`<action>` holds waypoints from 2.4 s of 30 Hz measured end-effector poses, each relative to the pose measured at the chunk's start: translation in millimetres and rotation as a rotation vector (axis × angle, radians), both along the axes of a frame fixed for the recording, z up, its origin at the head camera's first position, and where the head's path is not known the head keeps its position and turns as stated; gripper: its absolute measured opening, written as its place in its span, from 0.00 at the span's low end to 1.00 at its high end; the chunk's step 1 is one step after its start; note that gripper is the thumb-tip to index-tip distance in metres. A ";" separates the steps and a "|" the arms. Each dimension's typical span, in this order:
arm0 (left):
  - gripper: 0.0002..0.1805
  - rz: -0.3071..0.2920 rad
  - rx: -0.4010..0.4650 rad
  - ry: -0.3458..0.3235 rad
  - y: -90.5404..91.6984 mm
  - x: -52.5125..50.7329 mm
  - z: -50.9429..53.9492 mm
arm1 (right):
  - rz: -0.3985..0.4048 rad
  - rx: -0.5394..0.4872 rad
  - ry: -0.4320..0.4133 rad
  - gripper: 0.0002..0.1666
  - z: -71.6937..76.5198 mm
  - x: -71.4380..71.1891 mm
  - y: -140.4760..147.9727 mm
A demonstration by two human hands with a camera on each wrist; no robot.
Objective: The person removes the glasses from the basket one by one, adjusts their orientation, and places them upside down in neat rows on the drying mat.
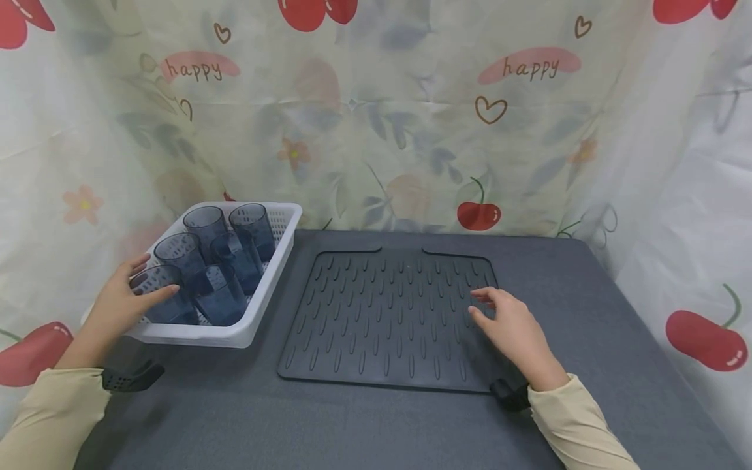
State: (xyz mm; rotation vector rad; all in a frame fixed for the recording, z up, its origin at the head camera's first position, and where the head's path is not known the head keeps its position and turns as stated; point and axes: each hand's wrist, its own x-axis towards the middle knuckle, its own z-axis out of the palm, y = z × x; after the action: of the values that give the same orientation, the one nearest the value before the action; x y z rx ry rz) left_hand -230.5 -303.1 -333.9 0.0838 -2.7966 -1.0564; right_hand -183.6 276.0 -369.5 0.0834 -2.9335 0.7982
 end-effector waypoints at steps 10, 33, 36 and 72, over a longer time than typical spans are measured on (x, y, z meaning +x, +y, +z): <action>0.52 0.004 -0.023 -0.001 0.4 0.8 1.0 | -0.025 0.089 -0.040 0.29 -10.9 -5.1 21.3; 0.54 -0.028 -0.065 -0.015 -0.8 -1.2 0.9 | 0.021 0.143 -0.119 0.36 -28.4 -3.8 36.9; 0.54 -0.033 -0.073 -0.010 -0.6 -1.0 1.0 | 0.034 0.156 -0.105 0.36 -30.7 -2.9 36.9; 0.55 0.020 -0.104 -0.149 -1.6 -1.5 11.3 | 0.108 0.175 -0.127 0.35 -30.8 -2.3 38.1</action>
State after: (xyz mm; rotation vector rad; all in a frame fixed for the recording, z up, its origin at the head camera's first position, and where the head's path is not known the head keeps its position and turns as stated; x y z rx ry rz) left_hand -232.0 -304.8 -322.6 0.1850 -2.9714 -0.9349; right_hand -185.9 314.1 -400.3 0.2131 -3.1376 0.5770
